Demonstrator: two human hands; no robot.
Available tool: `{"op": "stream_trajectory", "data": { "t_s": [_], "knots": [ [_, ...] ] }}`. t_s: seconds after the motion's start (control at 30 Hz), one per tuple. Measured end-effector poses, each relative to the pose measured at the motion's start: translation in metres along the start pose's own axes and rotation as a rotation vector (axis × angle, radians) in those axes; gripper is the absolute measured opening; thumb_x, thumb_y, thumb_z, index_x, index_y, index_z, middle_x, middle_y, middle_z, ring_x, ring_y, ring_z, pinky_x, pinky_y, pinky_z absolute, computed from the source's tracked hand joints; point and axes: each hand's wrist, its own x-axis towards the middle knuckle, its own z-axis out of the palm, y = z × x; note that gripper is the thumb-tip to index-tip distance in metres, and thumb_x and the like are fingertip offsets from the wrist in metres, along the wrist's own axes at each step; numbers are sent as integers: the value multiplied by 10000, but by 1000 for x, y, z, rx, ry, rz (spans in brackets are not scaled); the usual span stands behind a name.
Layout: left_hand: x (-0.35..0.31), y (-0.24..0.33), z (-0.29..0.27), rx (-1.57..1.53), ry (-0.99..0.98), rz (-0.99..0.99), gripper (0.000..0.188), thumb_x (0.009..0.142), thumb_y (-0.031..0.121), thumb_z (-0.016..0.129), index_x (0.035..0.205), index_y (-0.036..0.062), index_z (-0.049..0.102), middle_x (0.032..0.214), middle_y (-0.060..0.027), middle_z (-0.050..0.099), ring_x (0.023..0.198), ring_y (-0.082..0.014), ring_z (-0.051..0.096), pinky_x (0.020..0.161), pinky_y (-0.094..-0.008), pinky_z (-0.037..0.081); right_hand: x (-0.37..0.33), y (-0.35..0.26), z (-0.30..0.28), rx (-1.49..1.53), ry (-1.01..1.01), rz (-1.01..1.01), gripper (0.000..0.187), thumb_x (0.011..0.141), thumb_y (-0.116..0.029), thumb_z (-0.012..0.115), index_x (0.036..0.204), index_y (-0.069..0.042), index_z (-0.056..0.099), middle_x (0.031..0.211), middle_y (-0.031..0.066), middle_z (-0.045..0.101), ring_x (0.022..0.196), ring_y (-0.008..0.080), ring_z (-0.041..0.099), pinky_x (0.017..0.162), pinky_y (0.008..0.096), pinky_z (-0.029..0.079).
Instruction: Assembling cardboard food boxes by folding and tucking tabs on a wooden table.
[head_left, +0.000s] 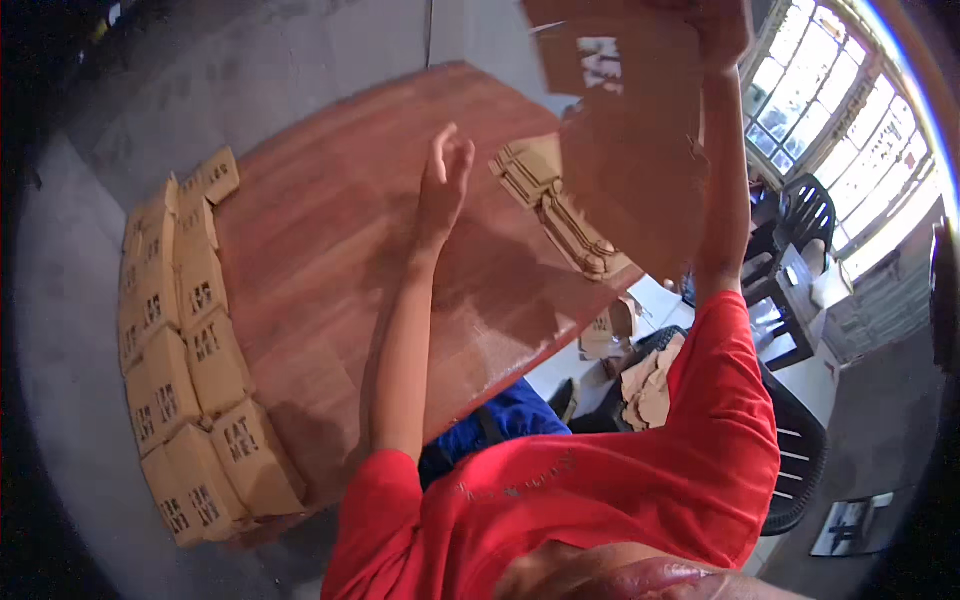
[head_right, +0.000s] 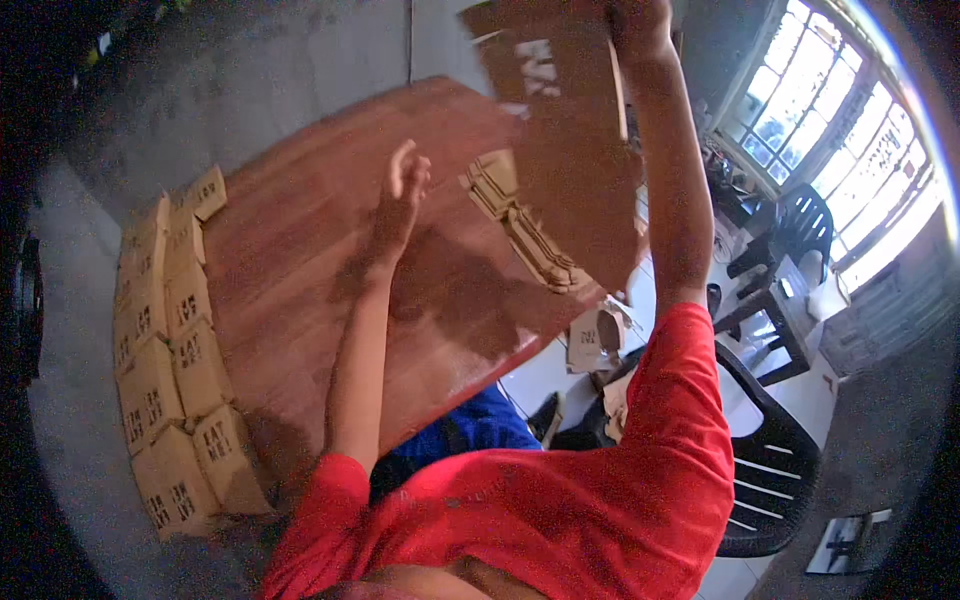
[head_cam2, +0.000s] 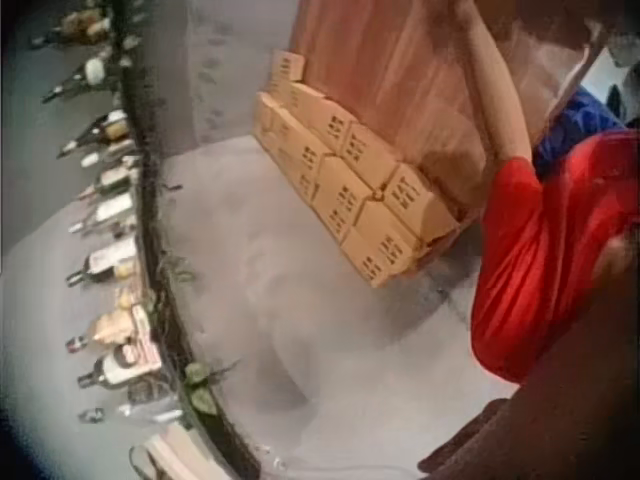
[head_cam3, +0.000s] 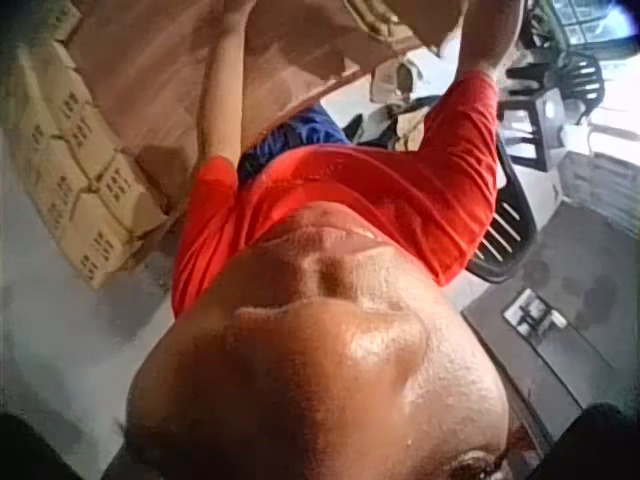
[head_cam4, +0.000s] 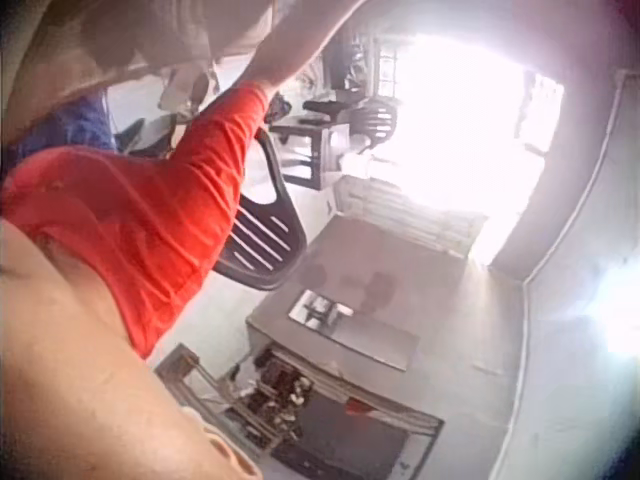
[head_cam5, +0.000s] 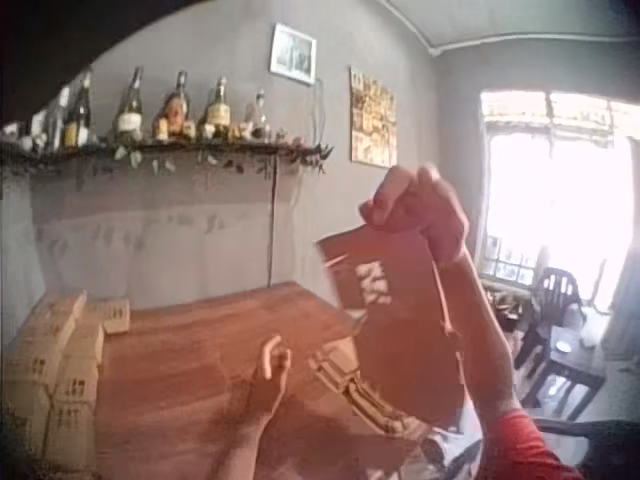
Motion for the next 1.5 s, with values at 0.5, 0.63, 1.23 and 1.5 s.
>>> {"op": "stream_trajectory", "data": {
  "t_s": [0.5, 0.63, 1.23, 1.5],
  "knots": [
    [-27, 230, -146, 25, 341, 173, 340, 866, 213, 767, 1101, -22, 694, 1024, -124, 739, 925, -180, 681, 850, -317, 510, 82, 61, 89, 590, 198, 19, 339, 973, -268, 634, 1127, 33, 657, 926, 33, 682, 857, 124, 605, 784, 274, 485],
    [-23, 239, -163, 180, 505, 240, 537, 878, 226, 756, 1300, -14, 529, 1178, -157, 671, 1065, -234, 635, 937, -348, 470, 71, 51, 101, 362, -107, 320, 314, 957, -165, 647, 1200, 34, 640, 991, 50, 698, 918, 116, 605, 828, 275, 489],
    [10, 195, -97, 395, -21, 730, 674, 893, 109, 641, 1489, -11, 349, 1491, -245, 414, 1346, -395, 452, 1100, -415, 409, 70, 57, 136, 838, 157, 353, 582, 1017, -492, 483, 1406, -61, 441, 1349, 101, 519, 1097, 195, 564, 815, 338, 505],
    [-6, 205, -124, 121, -156, 693, 503, 850, 12, 512, 1351, 22, 554, 1062, -305, 653, 1038, -421, 644, 900, -460, 495, 57, 49, 130, 540, 193, -80, 319, 1016, -92, 562, 1322, -5, 535, 1180, 86, 620, 1088, 158, 589, 944, 312, 498]
  ]
}}
